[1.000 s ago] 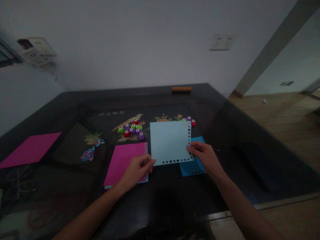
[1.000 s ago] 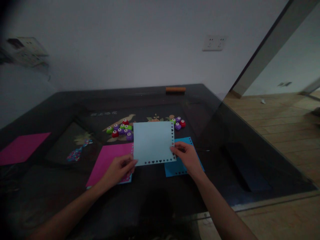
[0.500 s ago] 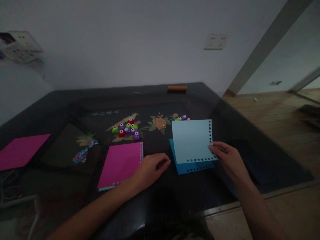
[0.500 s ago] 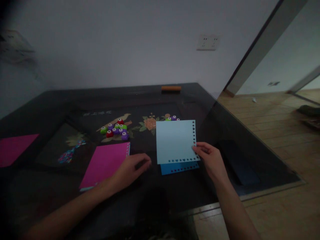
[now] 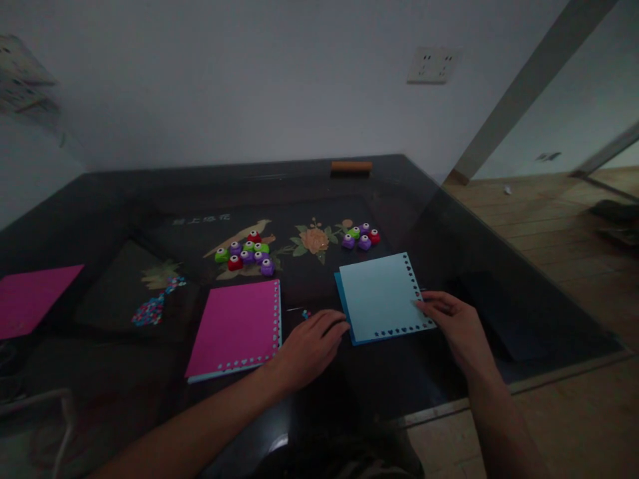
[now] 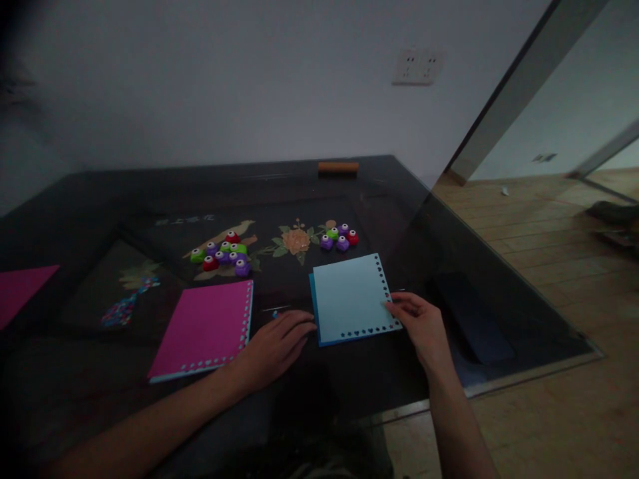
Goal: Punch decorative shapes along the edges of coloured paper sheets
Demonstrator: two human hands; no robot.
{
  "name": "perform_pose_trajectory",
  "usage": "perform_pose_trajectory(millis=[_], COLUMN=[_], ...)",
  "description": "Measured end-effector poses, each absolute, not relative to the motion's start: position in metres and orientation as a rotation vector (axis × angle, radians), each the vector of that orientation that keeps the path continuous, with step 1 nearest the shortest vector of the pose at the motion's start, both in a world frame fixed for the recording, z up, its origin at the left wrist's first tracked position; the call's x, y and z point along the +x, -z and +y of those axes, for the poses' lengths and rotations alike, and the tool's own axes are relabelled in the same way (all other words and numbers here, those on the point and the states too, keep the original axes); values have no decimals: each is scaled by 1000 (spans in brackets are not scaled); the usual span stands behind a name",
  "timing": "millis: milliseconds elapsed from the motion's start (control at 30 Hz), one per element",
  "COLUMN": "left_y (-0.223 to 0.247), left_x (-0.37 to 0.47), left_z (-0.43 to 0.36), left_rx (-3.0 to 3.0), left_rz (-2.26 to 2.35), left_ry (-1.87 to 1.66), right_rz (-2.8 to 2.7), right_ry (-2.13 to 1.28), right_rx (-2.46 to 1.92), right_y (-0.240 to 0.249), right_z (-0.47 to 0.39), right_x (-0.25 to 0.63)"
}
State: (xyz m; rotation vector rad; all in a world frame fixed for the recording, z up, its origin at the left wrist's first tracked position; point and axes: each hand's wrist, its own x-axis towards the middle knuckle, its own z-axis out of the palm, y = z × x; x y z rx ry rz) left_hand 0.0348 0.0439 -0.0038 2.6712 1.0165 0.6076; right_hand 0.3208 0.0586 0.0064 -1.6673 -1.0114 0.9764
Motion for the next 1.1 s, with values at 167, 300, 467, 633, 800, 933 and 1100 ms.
perform_pose_trajectory(millis=[167,300,467,633,800,933,1100], left_y=[8,10,10,10,12,12,13], left_x=[36,36,36,36,35,35,35], left_z=[45,46,46,46,46,46,46], left_rx=[2708,2732,2742,2731,2707,2718,2713], left_rz=[1008,1030,1024,1024,1021,1015,1011], left_ry=[-570,-544,-501,-489,-515,-503,-523], right_rz=[-1122,-1134,-1147,-1162,-1142,-1162,-1112], right_ry=[-955,-951,-953,-933,-950,-957,-916], right_rx=[-1713,-1740,-1742,-1757,-1761,-1756,-1716], right_y=[-5,-3,-5,-8,-8,-8,-7], right_z=[59,60,60,60,61,60,58], right_x=[320,320,319,316,316,316,317])
